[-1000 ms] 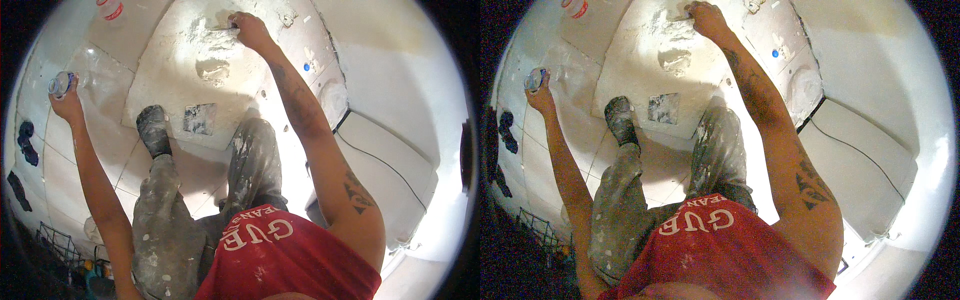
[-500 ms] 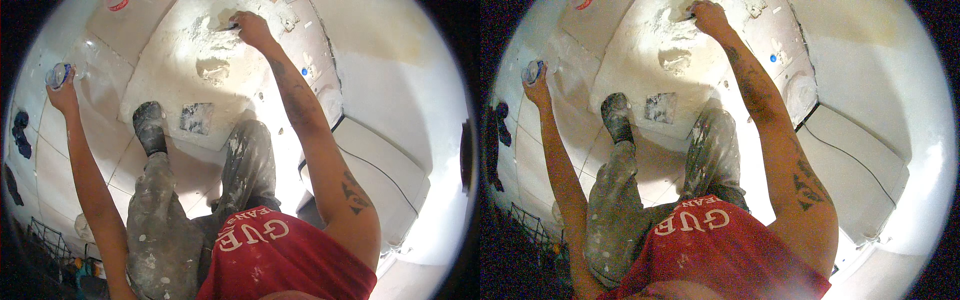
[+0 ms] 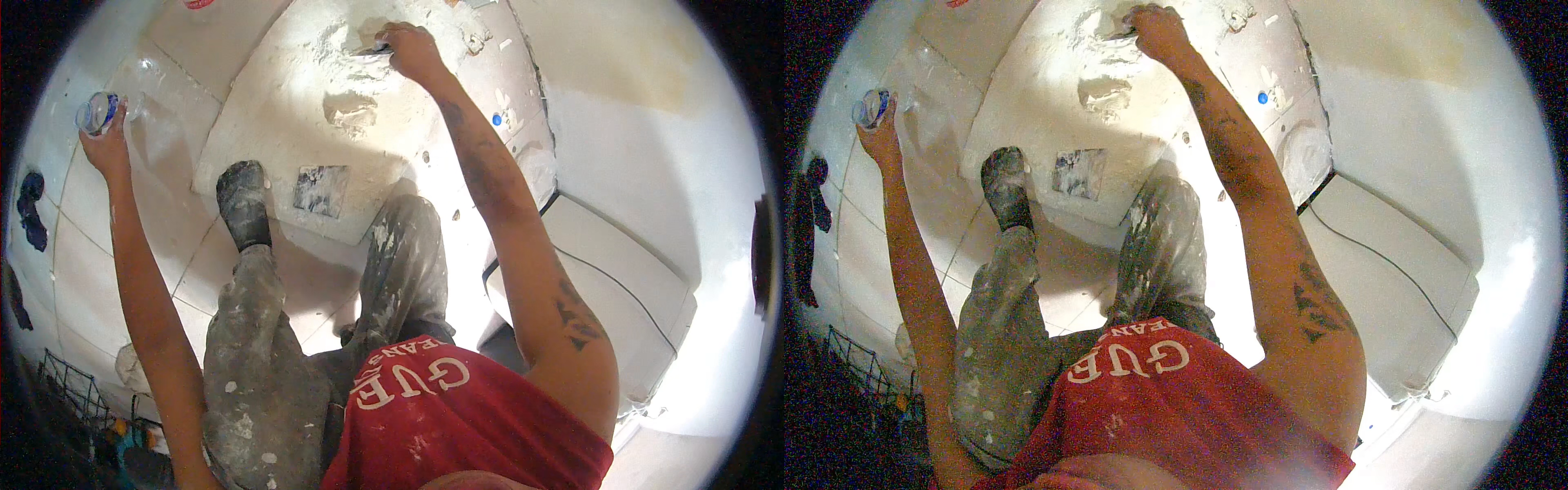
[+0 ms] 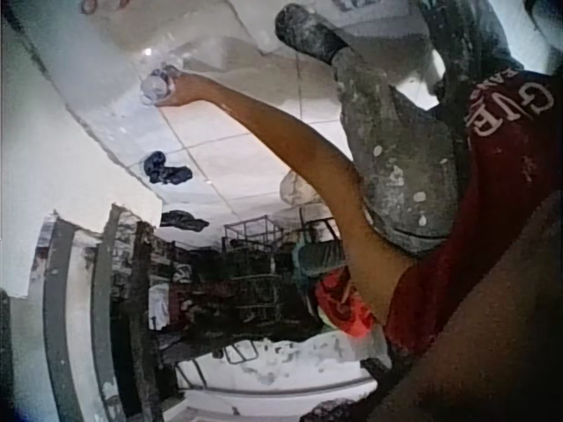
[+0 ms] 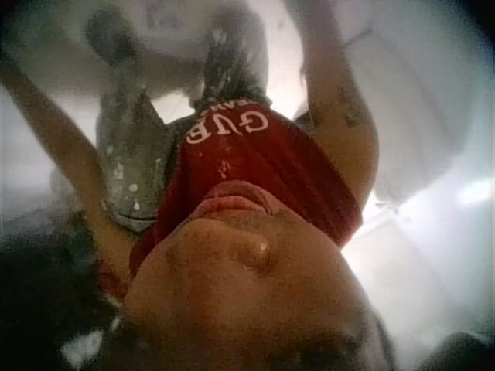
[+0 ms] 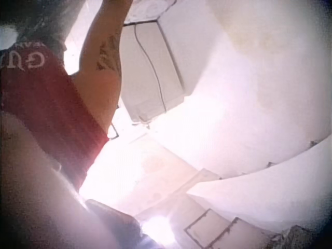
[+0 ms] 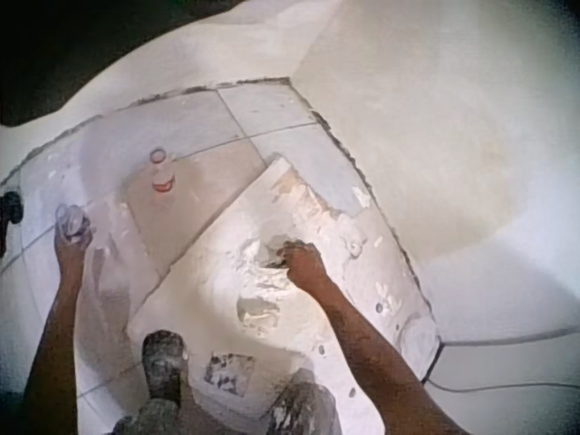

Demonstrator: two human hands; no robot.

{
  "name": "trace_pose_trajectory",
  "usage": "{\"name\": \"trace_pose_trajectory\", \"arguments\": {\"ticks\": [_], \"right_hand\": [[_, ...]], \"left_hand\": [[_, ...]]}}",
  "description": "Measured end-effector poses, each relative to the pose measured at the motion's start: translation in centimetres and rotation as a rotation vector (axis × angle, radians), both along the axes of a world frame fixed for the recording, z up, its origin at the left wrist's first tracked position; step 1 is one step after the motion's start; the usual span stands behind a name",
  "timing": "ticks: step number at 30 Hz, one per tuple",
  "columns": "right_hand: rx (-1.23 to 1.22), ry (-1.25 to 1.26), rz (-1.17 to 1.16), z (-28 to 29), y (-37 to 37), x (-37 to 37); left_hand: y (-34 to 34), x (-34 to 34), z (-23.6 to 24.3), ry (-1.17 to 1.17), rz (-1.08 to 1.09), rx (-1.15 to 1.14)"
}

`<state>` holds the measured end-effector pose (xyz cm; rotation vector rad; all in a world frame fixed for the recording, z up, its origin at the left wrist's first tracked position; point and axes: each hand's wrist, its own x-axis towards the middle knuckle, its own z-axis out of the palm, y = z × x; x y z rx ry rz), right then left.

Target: Patch a hole in the wall using joint compound and putty knives.

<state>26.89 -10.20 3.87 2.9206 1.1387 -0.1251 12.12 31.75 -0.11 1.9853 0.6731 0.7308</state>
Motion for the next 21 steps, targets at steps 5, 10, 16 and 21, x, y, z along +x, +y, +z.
{"name": "trace_pose_trajectory", "arguments": {"ticks": [5,10,16,21], "right_hand": [[0.019,0.039,-0.069,0.2,-0.7,2.2],[0.281,0.028,0.03,-1.0,1.9,3.5],[0.212,0.087,-0.004,-2.4,3.3,3.3],[0.057,-0.103,0.104,-2.3,1.7,1.4]], "left_hand": [[0.8,0.0,-0.7,0.033,-0.052,0.02],[0.6,-0.1,-1.1,0.077,-0.04,-0.029],[0.8,-0.6,-1.5,0.137,-0.111,0.009],[0.7,-1.9,-3.0,0.197,-0.02,-0.2]]}}
